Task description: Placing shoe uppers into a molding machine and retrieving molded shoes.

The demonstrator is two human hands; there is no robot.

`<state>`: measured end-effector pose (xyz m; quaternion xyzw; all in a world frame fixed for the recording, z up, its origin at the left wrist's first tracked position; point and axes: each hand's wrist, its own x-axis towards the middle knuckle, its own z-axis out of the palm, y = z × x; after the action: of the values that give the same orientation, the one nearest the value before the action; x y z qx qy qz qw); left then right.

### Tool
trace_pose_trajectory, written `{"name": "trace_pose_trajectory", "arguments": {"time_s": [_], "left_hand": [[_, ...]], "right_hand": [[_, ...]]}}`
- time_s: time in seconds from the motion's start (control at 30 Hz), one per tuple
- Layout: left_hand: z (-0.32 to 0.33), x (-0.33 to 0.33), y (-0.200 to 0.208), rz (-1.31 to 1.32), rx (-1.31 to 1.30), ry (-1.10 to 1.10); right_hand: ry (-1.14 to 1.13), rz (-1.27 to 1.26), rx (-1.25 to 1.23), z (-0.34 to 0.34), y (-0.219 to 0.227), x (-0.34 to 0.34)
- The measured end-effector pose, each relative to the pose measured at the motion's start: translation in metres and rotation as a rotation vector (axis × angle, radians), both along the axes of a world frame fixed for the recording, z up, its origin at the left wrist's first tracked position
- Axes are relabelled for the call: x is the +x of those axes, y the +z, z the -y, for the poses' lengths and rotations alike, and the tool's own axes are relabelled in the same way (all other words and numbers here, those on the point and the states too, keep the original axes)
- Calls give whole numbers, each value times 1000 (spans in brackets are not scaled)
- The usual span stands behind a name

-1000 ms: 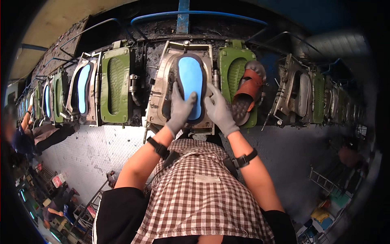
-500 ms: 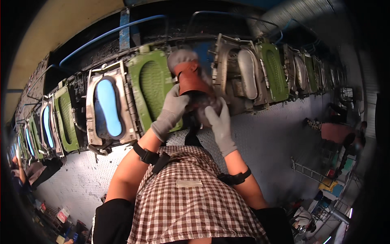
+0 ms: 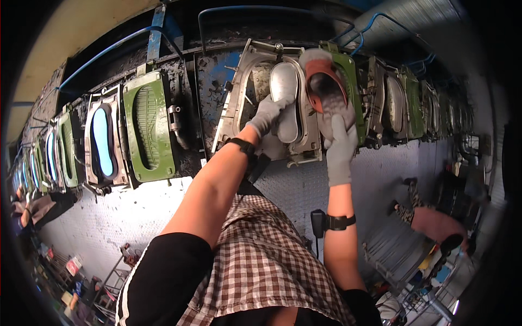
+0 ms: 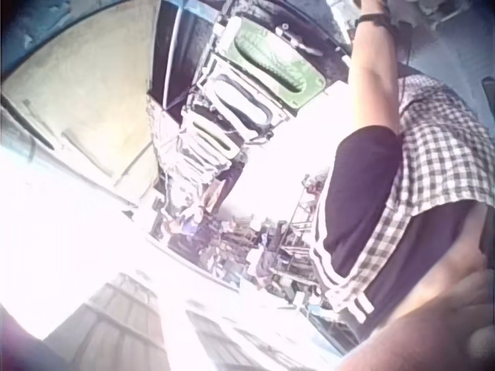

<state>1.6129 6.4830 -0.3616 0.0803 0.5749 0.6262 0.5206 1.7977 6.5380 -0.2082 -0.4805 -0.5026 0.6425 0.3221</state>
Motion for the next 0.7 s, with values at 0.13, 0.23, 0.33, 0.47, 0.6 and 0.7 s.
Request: {"name": "trace_pose_trajectory", "arguments": {"time_s": [0.13, 0.23, 0.33, 0.47, 0.6, 0.7], "left_hand": [[15, 30, 14, -30, -94, 100], [41, 44, 21, -22, 24, 166], [60, 39, 10, -112, 97, 206], [91, 58, 27, -192, -227, -166], [119, 71, 52, 269, -338, -266], [122, 87, 58, 158, -186, -242]], "right_hand": [[24, 308, 843, -55, -49, -30], [399, 640, 940, -45, -54, -49], [936, 666, 950, -13, -41, -57], [981, 615, 964, -16, -41, -56], [1328, 712, 903, 17, -43, -22], [1157, 446, 827, 25, -49, 17]]}}
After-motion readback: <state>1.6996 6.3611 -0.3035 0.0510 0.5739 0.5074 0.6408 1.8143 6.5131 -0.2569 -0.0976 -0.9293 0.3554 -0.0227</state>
